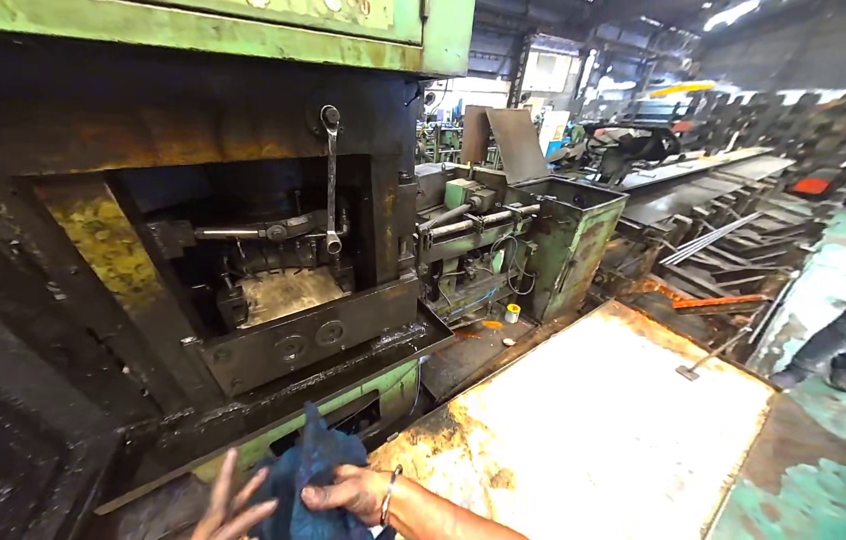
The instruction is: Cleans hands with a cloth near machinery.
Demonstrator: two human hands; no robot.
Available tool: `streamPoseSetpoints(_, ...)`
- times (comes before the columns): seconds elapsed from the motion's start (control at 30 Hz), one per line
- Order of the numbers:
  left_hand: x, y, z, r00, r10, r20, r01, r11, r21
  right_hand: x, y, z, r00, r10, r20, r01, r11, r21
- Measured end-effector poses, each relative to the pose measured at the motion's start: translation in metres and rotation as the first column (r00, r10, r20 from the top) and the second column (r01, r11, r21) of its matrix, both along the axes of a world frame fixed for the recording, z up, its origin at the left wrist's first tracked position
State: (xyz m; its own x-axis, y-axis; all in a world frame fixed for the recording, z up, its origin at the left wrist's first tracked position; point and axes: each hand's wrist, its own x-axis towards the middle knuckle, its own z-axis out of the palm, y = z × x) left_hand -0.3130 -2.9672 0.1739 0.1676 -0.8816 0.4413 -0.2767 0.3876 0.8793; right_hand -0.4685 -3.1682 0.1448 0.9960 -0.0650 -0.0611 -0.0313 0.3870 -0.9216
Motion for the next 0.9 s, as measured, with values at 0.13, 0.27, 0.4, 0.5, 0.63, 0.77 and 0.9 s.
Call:
streamPoseSetpoints(0.13,-0.028,-0.033,-0.01,0.993,-0.114,0.003,0.114,0.993,-0.017,0.014,0.026,-0.004,0.987,0.136,-0.086,-0.152,0.967,-0.205)
streamPoseSetpoints(0.27,-0.019,-0.039,-0.014,0.991,-0.111,0.076,0.111,0.994,0.0,0.03,0.025,-0.013,0.986,0.127,-0.112,-0.166,0.848,-0.504)
streamPoseSetpoints(0.4,-0.021,-0.036,-0.023,0.996,-0.053,0.066,0.052,0.998,0.018,0.034,0.026,-0.026,0.986,0.085,-0.142,-0.164,0.63,-0.759)
streamPoseSetpoints(0.5,-0.029,-0.035,-0.021,0.993,-0.001,-0.12,0.007,0.999,0.047,0.026,0.032,-0.026,0.994,0.022,-0.106,-0.1,0.569,-0.817)
streamPoseSetpoints(0.63,-0.028,-0.032,-0.032,0.922,0.008,-0.386,0.023,0.997,0.074,0.023,0.036,-0.043,0.999,-0.039,0.024,0.04,0.481,-0.876)
streamPoseSetpoints(0.77,-0.029,-0.029,-0.033,0.664,0.121,-0.738,-0.053,0.992,0.116,0.014,0.039,-0.048,0.987,-0.024,0.16,0.161,0.084,-0.983)
streamPoseSetpoints(0.9,-0.021,-0.021,-0.038,0.474,0.237,-0.848,-0.123,0.971,0.203,0.01,0.041,-0.047,0.933,-0.158,0.322,0.321,-0.035,-0.946)
